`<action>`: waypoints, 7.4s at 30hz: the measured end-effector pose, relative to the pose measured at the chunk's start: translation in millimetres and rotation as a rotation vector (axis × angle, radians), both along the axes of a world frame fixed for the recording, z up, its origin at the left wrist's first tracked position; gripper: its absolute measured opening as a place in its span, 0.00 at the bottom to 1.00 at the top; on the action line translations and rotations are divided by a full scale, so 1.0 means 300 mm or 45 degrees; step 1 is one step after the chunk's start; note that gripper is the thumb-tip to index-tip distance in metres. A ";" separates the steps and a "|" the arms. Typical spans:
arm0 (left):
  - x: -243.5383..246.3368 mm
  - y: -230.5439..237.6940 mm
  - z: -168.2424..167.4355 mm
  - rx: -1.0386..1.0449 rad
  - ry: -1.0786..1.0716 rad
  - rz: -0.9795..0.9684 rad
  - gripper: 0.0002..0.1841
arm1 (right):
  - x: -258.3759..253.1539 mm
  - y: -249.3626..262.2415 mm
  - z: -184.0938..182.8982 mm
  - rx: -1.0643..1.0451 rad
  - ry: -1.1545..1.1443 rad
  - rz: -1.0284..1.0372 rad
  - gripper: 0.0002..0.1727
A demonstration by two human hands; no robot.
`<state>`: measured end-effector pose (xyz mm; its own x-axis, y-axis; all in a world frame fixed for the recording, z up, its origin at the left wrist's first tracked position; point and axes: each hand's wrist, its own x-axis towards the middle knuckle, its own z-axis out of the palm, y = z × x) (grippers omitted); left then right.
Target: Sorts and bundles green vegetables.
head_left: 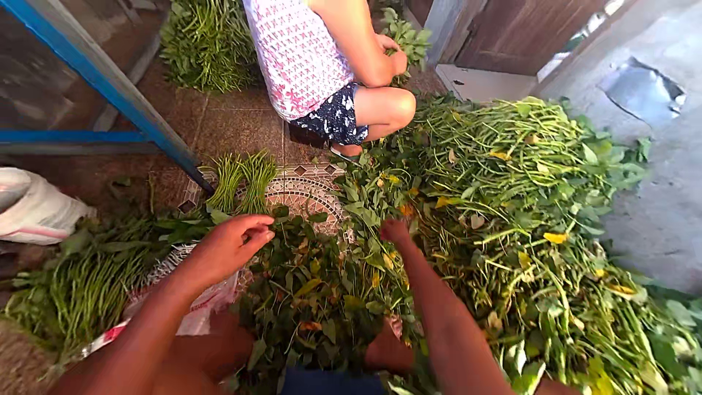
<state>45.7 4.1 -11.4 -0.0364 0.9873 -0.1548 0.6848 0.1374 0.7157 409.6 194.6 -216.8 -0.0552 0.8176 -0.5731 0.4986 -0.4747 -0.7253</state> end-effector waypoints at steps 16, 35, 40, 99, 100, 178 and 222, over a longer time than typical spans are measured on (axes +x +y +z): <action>-0.052 0.049 -0.004 -0.367 0.169 -0.071 0.19 | -0.137 -0.221 -0.264 0.094 -0.820 0.249 0.33; 0.051 0.120 -0.040 -0.517 0.298 -0.218 0.22 | -0.179 -0.186 0.026 0.210 -0.462 0.106 0.31; 0.082 0.142 -0.039 -0.380 0.274 -0.203 0.21 | -0.312 -0.269 0.140 0.134 0.268 -0.394 0.24; 0.103 -0.035 -0.068 0.006 -1.457 0.804 0.18 | -0.676 -0.810 0.413 -0.323 1.849 0.182 0.28; 0.102 -0.031 -0.066 0.041 -1.447 0.874 0.18 | -0.674 -0.828 0.410 -0.189 1.638 0.168 0.30; 0.131 0.020 -0.079 -0.041 -1.229 0.848 0.12 | -0.468 -0.535 0.311 0.414 0.282 -0.374 0.16; 0.032 0.042 -0.161 0.145 -1.536 1.053 0.17 | -0.495 -0.613 0.354 -0.096 0.765 0.544 0.27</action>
